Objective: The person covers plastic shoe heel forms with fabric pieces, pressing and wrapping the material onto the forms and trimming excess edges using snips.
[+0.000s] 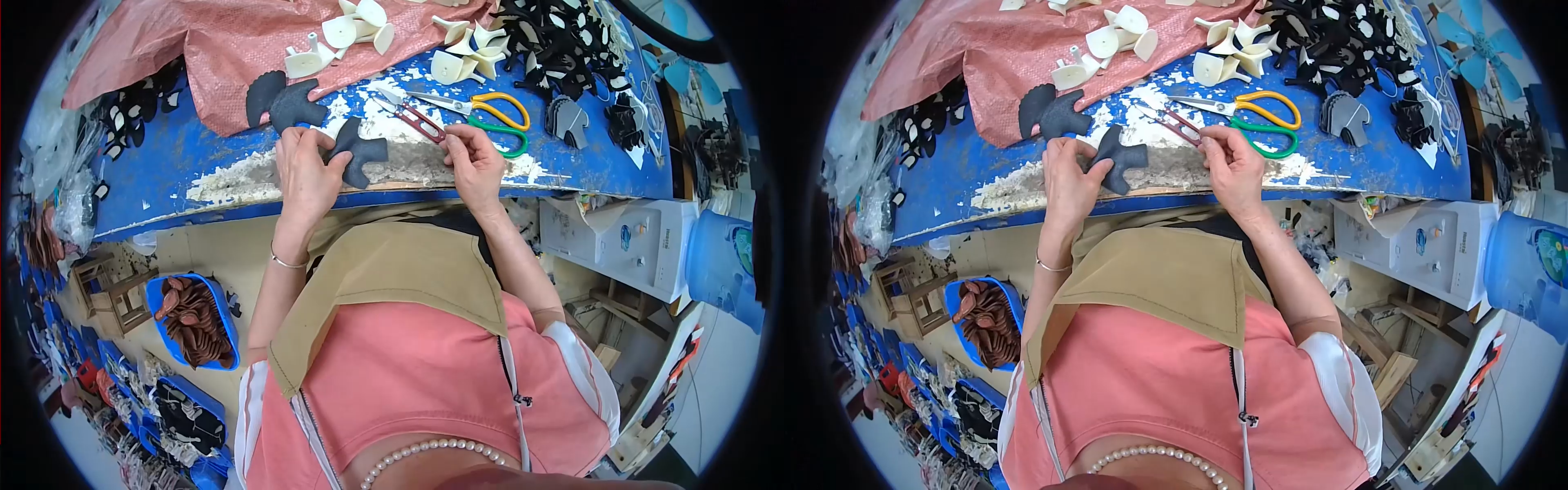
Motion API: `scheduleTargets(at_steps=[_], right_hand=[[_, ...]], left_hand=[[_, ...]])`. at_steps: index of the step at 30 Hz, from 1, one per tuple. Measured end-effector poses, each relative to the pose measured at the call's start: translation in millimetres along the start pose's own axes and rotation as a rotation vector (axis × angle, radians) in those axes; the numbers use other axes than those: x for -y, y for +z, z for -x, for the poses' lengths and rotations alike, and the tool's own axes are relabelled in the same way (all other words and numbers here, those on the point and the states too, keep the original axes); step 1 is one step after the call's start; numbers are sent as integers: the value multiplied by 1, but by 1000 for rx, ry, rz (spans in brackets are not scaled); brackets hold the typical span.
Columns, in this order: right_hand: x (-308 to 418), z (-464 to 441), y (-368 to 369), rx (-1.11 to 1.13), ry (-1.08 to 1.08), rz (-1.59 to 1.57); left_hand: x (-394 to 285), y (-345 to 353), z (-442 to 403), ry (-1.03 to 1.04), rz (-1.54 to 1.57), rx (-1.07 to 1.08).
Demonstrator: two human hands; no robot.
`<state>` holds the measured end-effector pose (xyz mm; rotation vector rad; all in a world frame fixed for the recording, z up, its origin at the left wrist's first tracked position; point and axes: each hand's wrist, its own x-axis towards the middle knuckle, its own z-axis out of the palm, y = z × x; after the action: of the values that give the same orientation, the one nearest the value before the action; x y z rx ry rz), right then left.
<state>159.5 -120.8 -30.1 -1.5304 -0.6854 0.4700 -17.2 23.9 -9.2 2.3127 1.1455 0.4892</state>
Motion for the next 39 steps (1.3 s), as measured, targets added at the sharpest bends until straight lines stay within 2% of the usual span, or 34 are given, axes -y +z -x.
scheduleTargets(at_steps=[3,7,9,10,12,18,22,24,25,27,29,35,37,39], right_hand=[[-5,1,3,10,-103,104],[9,6,9,12,16,-26],[39,13,17,52,186,-213],[56,17,22,55,186,-214],[78,23,33,361,275,-219],[84,20,62,534,305,-232],[91,12,70,436,276,-289],[89,5,70,422,289,-328],[88,2,69,460,276,-342],[87,-9,66,364,203,-157],[91,-20,65,361,206,-144],[78,-40,59,434,241,-242],[79,-44,59,357,329,-240],[75,-50,58,390,345,-251]], left_hand=[[3,2,3,48,33,-14],[13,5,12,-127,851,-6],[5,-5,16,-127,888,-6],[-3,-14,19,-131,927,-1],[-17,-25,25,-128,1006,12],[-33,-32,45,-30,1033,-39],[-34,-32,44,17,968,-53],[-36,-28,36,144,859,-130],[-37,-28,32,141,837,-167],[-39,-27,21,254,666,-134],[-44,-24,8,321,610,-179],[-46,-14,-13,356,526,-251],[-48,-11,-16,375,457,-210],[-49,-11,-20,387,389,-254]])
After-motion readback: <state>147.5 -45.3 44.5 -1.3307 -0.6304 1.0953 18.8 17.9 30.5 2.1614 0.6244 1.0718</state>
